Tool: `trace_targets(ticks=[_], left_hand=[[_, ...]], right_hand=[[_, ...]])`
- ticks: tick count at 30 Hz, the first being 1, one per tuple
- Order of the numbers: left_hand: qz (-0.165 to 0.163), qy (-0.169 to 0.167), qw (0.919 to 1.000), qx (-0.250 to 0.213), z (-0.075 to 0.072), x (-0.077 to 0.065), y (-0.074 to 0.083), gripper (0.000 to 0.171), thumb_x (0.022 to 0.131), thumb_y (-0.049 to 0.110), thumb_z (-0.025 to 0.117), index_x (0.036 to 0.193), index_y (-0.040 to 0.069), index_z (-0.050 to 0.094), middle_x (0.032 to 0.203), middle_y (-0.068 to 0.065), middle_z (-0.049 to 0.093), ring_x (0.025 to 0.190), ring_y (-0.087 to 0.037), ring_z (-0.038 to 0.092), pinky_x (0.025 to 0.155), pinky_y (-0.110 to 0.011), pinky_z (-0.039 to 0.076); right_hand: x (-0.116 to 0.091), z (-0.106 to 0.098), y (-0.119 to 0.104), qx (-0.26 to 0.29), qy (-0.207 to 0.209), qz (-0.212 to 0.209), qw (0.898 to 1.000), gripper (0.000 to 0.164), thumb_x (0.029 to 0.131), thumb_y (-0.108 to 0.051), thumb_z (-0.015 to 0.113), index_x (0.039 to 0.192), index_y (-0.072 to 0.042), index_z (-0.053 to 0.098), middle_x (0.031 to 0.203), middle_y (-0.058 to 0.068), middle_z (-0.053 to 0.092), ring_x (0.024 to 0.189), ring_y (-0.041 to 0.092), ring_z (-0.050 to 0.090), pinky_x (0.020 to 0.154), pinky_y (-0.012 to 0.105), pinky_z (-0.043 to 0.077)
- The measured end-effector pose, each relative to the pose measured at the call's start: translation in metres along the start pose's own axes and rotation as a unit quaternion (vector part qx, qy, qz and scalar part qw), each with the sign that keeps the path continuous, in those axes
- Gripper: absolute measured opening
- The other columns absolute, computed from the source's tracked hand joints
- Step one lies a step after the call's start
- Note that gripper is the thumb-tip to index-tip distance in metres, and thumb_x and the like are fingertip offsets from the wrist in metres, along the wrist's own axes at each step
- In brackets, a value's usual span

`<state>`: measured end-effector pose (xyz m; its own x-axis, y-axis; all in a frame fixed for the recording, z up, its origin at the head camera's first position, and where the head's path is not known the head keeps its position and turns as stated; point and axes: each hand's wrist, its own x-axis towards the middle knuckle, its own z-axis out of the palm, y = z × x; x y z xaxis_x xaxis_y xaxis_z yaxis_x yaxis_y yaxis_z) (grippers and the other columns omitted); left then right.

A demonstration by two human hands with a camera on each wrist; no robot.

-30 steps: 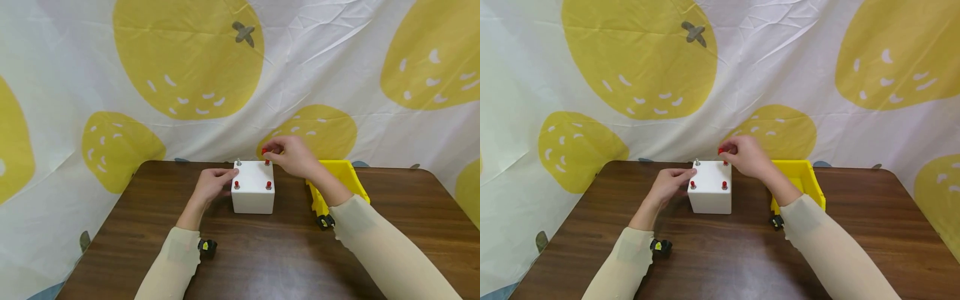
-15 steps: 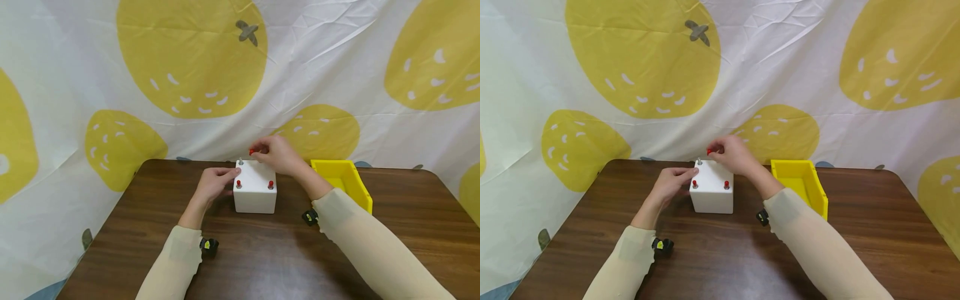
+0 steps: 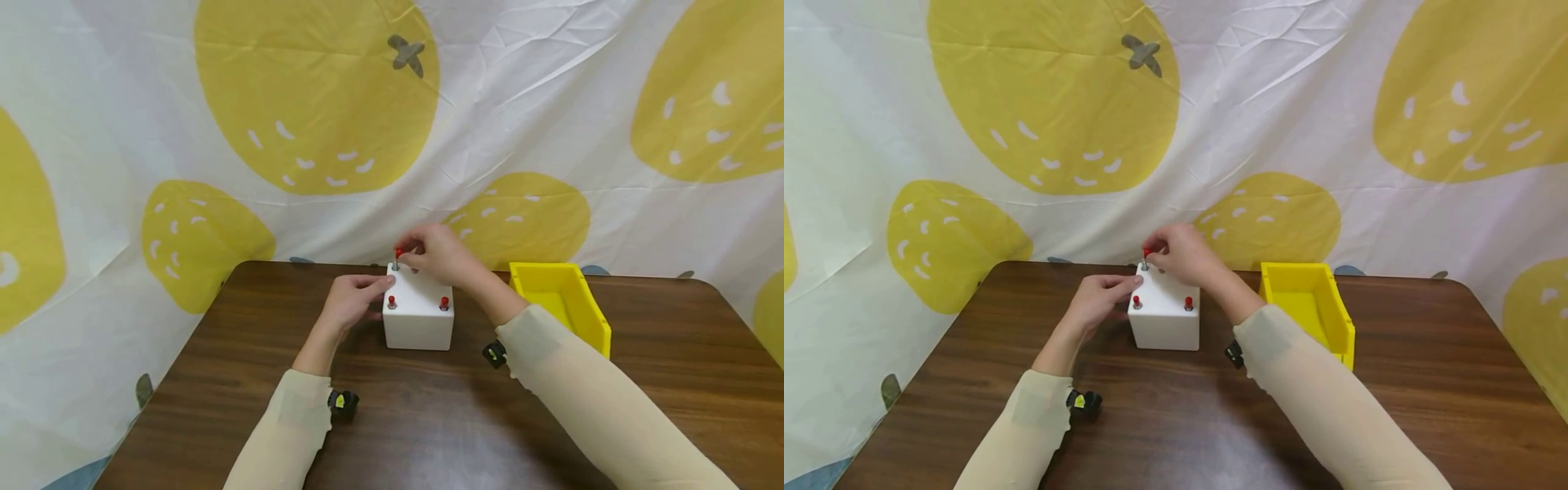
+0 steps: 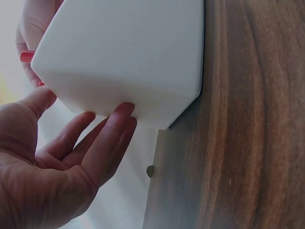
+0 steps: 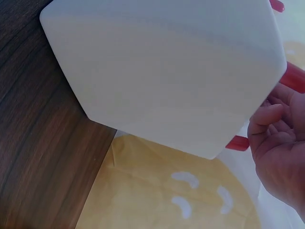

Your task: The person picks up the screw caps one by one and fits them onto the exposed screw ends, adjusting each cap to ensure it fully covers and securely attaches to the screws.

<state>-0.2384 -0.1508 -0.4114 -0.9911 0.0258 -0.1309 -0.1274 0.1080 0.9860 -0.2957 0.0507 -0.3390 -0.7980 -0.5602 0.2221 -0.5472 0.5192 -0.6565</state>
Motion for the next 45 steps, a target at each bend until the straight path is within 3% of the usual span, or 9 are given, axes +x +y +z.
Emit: trace_targets(ticks=[7, 21, 32, 45], left_hand=[[0.002, -0.001, 1.0, -0.007, 0.003, 0.002, -0.001, 0.043, 0.098, 0.035, 0.08, 0.124, 0.001, 0.077, 0.121, -0.014, 0.073, 0.103, -0.025, 0.073, 0.081, -0.044, 0.066], [0.008, 0.002, 0.9999, -0.007, 0.003, 0.002, -0.003, 0.041, 0.098, 0.033, 0.08, 0.123, 0.001, 0.078, 0.118, -0.014, 0.075, 0.1, -0.024, 0.074, 0.079, -0.044, 0.066], [0.01, -0.002, 0.9998, -0.017, 0.003, 0.002, -0.003, 0.04, 0.099, 0.031, 0.08, 0.123, -0.001, 0.077, 0.118, -0.015, 0.074, 0.101, -0.024, 0.074, 0.079, -0.044, 0.066], [0.011, 0.005, 0.9999, 0.002, 0.003, 0.002, -0.003, 0.043, 0.098, 0.035, 0.081, 0.122, 0.0, 0.077, 0.114, -0.014, 0.076, 0.098, -0.023, 0.074, 0.08, -0.046, 0.066]], right_hand=[[0.002, 0.004, 0.001, -0.001, -0.008, 0.005, 1.0, 0.014, 0.099, -0.004, 0.073, 0.111, -0.002, 0.078, 0.096, 0.007, 0.076, 0.074, 0.017, 0.069, 0.066, 0.031, 0.057], [0.004, 0.008, -0.001, -0.08, -0.01, -0.013, 0.997, 0.009, 0.096, -0.006, 0.076, 0.104, -0.003, 0.08, 0.095, 0.006, 0.077, 0.088, 0.021, 0.068, 0.075, 0.034, 0.056], [0.007, 0.013, -0.002, -0.106, -0.006, -0.032, 0.994, 0.005, 0.094, -0.004, 0.077, 0.097, -0.001, 0.08, 0.094, 0.008, 0.078, 0.093, 0.023, 0.071, 0.085, 0.039, 0.058], [0.007, 0.014, -0.007, -0.113, -0.007, 0.004, 0.994, 0.006, 0.096, -0.007, 0.078, 0.097, -0.001, 0.078, 0.092, 0.008, 0.075, 0.088, 0.023, 0.067, 0.081, 0.036, 0.058]])
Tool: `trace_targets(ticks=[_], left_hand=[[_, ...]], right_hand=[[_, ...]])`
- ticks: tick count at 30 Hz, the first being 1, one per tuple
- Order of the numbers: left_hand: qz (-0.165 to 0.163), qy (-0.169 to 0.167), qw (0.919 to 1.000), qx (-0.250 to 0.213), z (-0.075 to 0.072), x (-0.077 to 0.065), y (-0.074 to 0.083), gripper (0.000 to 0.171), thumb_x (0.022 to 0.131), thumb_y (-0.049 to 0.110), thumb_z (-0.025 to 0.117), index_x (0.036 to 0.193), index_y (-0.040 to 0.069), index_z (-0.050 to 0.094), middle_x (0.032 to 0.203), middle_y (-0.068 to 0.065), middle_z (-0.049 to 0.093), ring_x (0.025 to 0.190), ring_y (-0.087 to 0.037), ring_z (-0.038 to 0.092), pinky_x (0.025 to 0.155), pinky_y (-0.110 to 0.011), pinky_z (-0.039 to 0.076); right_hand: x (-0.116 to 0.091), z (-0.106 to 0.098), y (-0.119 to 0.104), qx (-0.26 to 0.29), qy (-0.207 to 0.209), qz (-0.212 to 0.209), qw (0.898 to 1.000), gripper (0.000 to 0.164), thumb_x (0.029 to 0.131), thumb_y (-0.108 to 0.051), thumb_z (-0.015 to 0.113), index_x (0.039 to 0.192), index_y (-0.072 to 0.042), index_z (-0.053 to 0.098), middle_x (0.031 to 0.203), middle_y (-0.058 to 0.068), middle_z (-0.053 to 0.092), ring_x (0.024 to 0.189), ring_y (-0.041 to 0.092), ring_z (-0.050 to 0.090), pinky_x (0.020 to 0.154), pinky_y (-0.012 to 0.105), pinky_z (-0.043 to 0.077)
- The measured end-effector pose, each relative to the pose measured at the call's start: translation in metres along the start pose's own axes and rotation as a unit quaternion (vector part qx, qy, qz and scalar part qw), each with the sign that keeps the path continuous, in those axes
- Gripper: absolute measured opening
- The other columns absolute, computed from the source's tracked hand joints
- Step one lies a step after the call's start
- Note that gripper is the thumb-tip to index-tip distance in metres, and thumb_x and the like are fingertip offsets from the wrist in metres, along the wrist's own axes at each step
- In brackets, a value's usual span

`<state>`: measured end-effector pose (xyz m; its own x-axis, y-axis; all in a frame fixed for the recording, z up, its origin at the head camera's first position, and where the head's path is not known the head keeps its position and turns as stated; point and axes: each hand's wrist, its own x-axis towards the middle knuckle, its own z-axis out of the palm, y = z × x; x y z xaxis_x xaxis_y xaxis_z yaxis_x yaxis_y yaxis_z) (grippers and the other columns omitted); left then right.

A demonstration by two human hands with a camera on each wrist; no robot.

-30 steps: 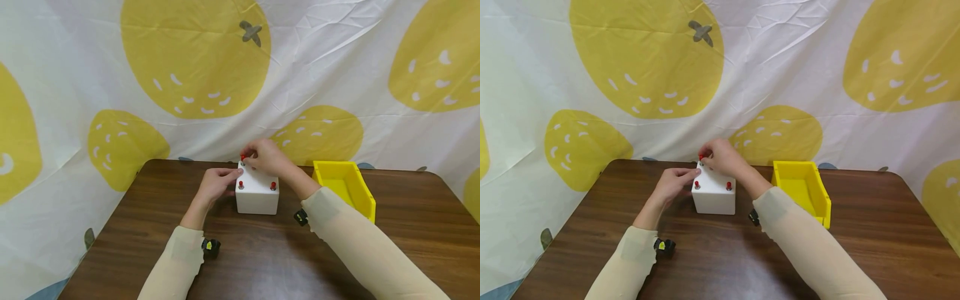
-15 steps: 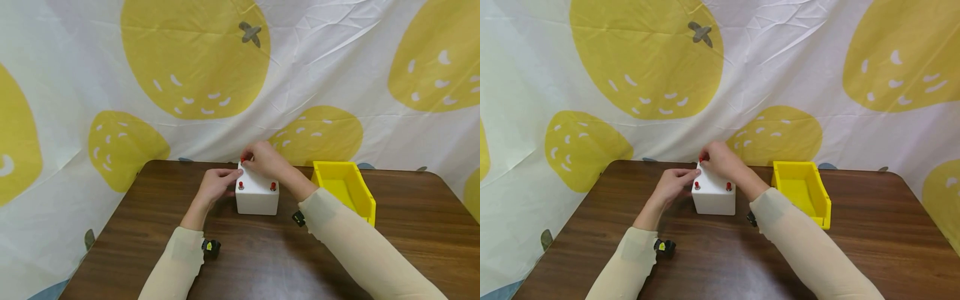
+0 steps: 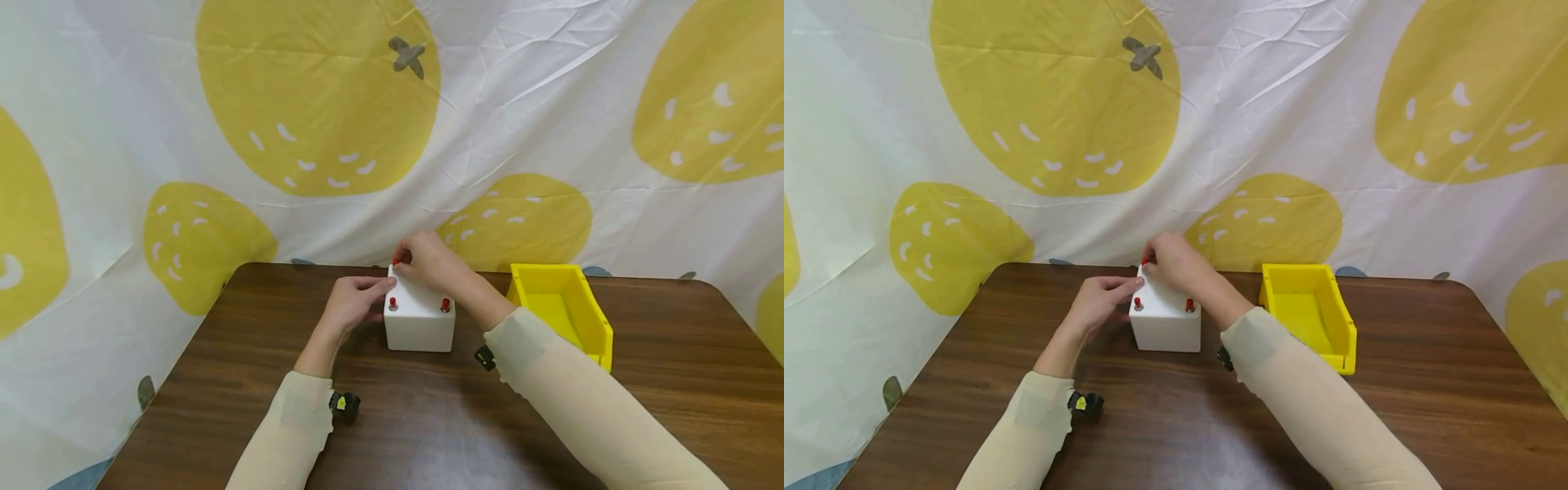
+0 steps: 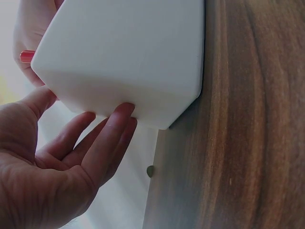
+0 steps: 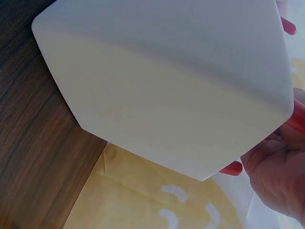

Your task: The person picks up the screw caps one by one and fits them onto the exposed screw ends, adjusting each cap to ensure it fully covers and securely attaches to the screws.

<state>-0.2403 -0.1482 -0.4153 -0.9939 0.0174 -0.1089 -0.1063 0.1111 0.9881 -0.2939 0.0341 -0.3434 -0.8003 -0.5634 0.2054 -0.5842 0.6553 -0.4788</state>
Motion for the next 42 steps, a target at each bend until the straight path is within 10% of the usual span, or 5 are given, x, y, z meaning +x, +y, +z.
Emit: trace_targets(ticks=[42], left_hand=[[-0.007, -0.006, 1.0, -0.002, -0.006, 0.001, 0.002, 0.045, 0.098, 0.036, 0.081, 0.125, 0.0, 0.077, 0.118, -0.014, 0.075, 0.1, -0.023, 0.074, 0.08, -0.043, 0.066]], right_hand=[[-0.029, -0.021, -0.009, -0.035, 0.042, -0.01, 0.998, 0.031, 0.102, -0.016, 0.075, 0.127, 0.001, 0.071, 0.108, 0.013, 0.074, 0.095, 0.028, 0.068, 0.085, 0.04, 0.06]])
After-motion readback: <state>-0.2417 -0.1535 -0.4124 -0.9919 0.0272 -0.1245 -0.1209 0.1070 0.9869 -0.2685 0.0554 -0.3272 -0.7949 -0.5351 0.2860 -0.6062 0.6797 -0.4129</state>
